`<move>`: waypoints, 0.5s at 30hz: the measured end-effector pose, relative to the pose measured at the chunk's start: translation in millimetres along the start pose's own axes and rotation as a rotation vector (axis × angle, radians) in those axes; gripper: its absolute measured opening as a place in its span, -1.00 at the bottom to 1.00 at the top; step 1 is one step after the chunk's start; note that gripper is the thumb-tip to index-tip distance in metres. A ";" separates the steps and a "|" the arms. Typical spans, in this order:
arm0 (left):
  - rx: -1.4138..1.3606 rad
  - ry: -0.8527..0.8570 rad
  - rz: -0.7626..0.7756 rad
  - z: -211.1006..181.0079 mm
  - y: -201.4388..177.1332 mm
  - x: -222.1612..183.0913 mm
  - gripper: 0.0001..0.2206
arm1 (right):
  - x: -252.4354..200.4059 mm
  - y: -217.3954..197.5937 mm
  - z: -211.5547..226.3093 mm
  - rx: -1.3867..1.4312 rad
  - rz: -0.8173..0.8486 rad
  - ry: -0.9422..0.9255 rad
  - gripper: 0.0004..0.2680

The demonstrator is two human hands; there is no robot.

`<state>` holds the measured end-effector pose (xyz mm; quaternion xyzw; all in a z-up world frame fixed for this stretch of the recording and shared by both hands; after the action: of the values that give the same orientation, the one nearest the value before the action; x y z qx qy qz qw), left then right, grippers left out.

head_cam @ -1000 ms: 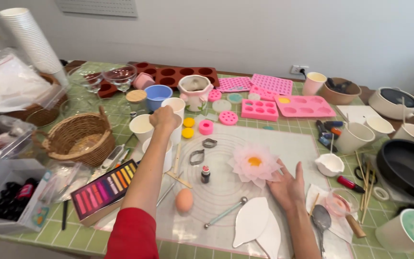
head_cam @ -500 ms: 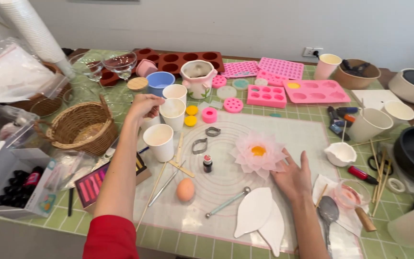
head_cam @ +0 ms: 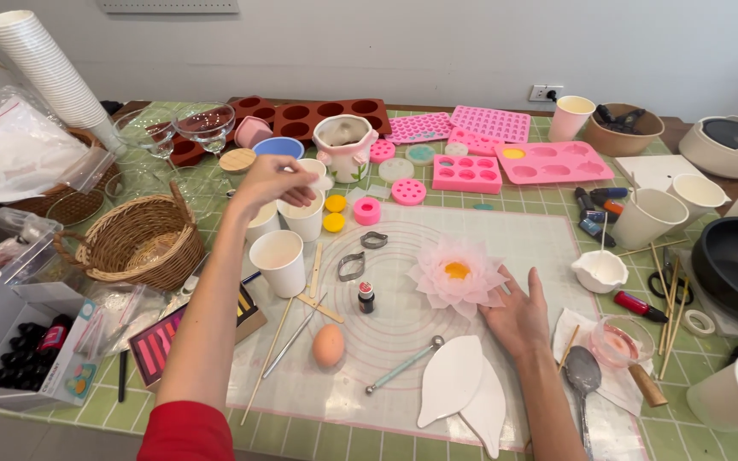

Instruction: The recorder is assembling and decorating a wax lotus flower as part of a candle-making process.

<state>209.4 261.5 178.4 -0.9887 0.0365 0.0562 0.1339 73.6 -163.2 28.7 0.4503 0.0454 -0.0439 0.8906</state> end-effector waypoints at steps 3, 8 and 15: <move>0.113 0.092 0.028 -19.9 29.0 5.7 -0.84 | -0.4 1.5 0.7 -0.008 -0.005 -0.010 -0.40; 0.184 0.138 -0.018 -46.1 60.4 5.8 -0.82 | 1.2 2.7 0.6 -0.031 0.009 -0.021 -0.41; 0.296 0.219 -0.087 -53.7 51.9 5.2 -0.91 | -2.1 8.7 1.2 -0.024 -0.012 -0.008 -0.41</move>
<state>215.5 196.9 215.7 -0.9591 0.0159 -0.0637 0.2753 72.6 -159.0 36.5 0.4392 0.0449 -0.0503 0.8959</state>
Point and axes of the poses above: each hand's wrist, its own x-axis towards the middle knuckle, its own y-axis out of the palm, z = x × y, the point moved 7 cm from there along x, towards the middle knuckle, and after that the axes turned 9 degrees about -y, right-handed, at the moved point
